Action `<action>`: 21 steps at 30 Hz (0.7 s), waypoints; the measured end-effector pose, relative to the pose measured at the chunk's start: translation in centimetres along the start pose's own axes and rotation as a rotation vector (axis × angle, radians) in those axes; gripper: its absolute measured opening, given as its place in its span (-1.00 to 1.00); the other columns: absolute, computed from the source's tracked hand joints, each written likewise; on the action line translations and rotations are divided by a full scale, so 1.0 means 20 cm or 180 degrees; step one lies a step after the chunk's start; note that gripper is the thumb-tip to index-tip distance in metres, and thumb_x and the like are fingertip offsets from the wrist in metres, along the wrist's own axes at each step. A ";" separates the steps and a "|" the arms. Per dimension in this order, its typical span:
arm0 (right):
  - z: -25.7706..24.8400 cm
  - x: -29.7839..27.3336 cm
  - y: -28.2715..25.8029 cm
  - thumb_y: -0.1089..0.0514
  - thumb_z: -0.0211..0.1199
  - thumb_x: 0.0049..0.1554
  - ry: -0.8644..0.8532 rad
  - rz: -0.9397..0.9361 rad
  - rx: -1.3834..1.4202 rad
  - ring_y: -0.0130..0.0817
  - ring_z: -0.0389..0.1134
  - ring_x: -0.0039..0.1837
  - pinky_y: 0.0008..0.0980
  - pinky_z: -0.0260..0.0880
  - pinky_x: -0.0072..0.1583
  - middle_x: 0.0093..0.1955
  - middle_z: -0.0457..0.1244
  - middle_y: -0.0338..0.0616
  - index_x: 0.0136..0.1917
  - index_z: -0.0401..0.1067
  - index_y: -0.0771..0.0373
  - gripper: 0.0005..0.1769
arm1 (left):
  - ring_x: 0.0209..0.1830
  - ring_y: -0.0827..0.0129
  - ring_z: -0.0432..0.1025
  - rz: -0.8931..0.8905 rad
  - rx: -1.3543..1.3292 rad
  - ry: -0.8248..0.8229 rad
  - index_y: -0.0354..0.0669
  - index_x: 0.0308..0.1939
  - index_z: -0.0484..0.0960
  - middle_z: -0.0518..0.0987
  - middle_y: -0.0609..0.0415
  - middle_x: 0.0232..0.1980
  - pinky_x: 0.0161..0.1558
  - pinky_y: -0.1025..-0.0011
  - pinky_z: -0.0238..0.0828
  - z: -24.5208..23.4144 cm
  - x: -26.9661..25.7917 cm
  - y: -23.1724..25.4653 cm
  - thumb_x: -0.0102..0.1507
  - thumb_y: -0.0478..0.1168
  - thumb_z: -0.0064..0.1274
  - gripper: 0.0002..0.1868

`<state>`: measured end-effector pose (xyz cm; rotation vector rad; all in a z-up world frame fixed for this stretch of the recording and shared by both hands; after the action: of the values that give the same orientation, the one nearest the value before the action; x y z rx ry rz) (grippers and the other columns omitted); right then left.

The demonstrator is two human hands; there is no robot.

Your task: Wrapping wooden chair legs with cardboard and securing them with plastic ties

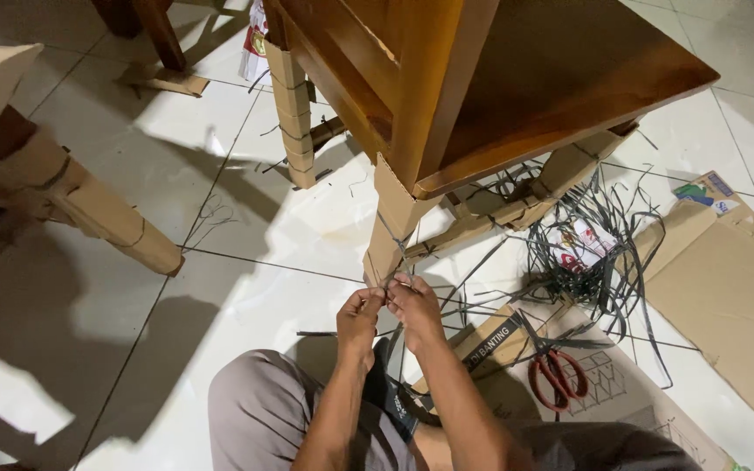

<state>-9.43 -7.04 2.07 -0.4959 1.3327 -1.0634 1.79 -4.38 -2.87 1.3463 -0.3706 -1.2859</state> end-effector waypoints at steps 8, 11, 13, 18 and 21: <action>0.02 -0.03 0.01 0.16 0.32 0.14 -0.0246 0.0079 0.0338 -0.40 0.33 -0.03 -0.46 0.24 0.08 -0.09 0.32 -0.24 0.03 0.32 0.08 -0.76 | -0.43 0.60 0.28 0.0243 -0.0042 0.0088 -0.16 -0.20 0.77 0.65 0.14 -0.43 -0.36 0.63 0.08 0.01 -0.07 0.06 0.21 -0.30 0.26 -0.91; 0.03 -0.04 0.00 0.20 0.39 0.11 -0.0257 -0.0084 0.0302 -0.32 0.35 0.01 -0.36 0.26 0.17 -0.07 0.29 -0.19 0.04 0.32 0.12 -0.70 | -0.39 0.57 0.33 0.0269 -0.0103 0.0070 -0.17 -0.18 0.75 0.66 0.13 -0.41 -0.30 0.60 0.15 0.02 -0.08 0.08 0.21 -0.32 0.27 -0.89; 0.03 -0.03 0.01 0.23 0.43 0.10 -0.0263 -0.0185 0.0259 -0.31 0.34 0.02 -0.30 0.28 0.22 -0.06 0.26 -0.19 0.05 0.32 0.16 -0.67 | -0.38 0.55 0.37 0.0277 -0.0137 0.0044 -0.17 -0.18 0.75 0.67 0.12 -0.40 -0.28 0.59 0.19 0.03 -0.08 0.07 0.22 -0.32 0.27 -0.89; -0.02 0.00 0.04 0.19 0.44 0.09 0.0092 -0.0586 -0.0033 -0.37 0.33 0.02 -0.43 0.34 0.12 0.02 0.34 -0.07 0.19 0.45 0.38 -0.57 | -0.28 0.54 0.43 0.0312 -0.0278 0.0134 -0.19 -0.18 0.73 0.69 0.08 -0.35 -0.11 0.56 0.32 0.01 -0.05 0.05 0.22 -0.35 0.26 -0.89; -0.05 -0.01 0.01 0.19 0.39 0.18 0.0044 -0.0930 -0.0408 -0.25 0.42 0.06 -0.22 0.42 0.21 0.08 0.43 0.17 0.24 0.47 0.52 -0.56 | -0.23 0.47 0.48 0.0417 -0.0248 0.0129 -0.22 -0.14 0.72 0.70 0.02 -0.32 -0.06 0.48 0.37 -0.01 -0.02 0.04 0.22 -0.37 0.25 -0.87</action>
<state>-10.28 -6.42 1.72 -0.7989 1.3736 -1.2249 2.06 -4.14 -2.11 1.2599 -0.3708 -1.1515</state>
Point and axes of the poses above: each hand's wrist, its own x-axis towards the middle knuckle, its own z-axis out of the palm, y = z × x, the point moved 5 cm from there along x, towards the middle knuckle
